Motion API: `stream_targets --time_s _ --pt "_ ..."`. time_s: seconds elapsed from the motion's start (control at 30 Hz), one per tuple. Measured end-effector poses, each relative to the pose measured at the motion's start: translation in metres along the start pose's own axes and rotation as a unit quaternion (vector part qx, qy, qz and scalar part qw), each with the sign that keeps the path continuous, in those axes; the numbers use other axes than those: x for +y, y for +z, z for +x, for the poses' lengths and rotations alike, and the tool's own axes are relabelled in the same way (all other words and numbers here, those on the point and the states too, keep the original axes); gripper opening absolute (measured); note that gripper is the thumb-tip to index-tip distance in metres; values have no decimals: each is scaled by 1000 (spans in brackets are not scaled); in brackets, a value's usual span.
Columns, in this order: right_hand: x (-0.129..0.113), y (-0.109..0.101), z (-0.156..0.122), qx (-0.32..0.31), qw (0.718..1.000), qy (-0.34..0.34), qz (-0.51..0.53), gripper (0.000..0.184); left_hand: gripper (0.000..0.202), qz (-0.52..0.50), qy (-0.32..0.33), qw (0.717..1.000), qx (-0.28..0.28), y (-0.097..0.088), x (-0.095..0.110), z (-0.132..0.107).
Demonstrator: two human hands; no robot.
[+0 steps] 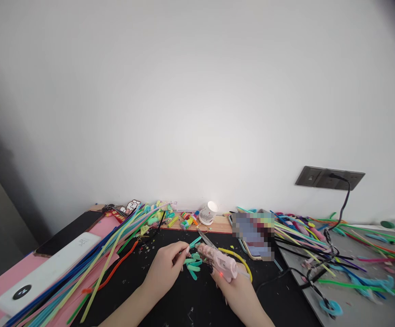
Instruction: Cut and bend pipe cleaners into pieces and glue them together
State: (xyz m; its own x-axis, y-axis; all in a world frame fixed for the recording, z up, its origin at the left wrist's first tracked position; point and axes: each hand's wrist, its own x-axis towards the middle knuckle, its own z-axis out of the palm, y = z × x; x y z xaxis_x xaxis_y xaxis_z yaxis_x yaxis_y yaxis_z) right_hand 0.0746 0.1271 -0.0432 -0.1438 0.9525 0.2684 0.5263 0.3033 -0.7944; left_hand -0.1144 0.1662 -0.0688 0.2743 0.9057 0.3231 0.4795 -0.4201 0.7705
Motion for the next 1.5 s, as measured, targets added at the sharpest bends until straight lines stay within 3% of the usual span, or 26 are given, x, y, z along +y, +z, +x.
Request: stream_targets --time_s 0.3,0.43,0.73,1.03,1.5 --pt "3 1 -1 31 999 20 -21 30 25 -4 0 1000 9 0 -2 1" --pt "6 4 0 54 998 -16 2 34 25 -11 -3 1000 7 -1 -1 0" --pt "7 0 1 13 999 -27 30 32 25 -2 1 1000 8 0 0 1" --pt "9 4 -1 28 999 -23 -30 13 25 -14 7 1000 0 1 0 0" --pt "18 10 -2 25 997 -4 -70 11 23 0 9 1000 -7 2 0 1"
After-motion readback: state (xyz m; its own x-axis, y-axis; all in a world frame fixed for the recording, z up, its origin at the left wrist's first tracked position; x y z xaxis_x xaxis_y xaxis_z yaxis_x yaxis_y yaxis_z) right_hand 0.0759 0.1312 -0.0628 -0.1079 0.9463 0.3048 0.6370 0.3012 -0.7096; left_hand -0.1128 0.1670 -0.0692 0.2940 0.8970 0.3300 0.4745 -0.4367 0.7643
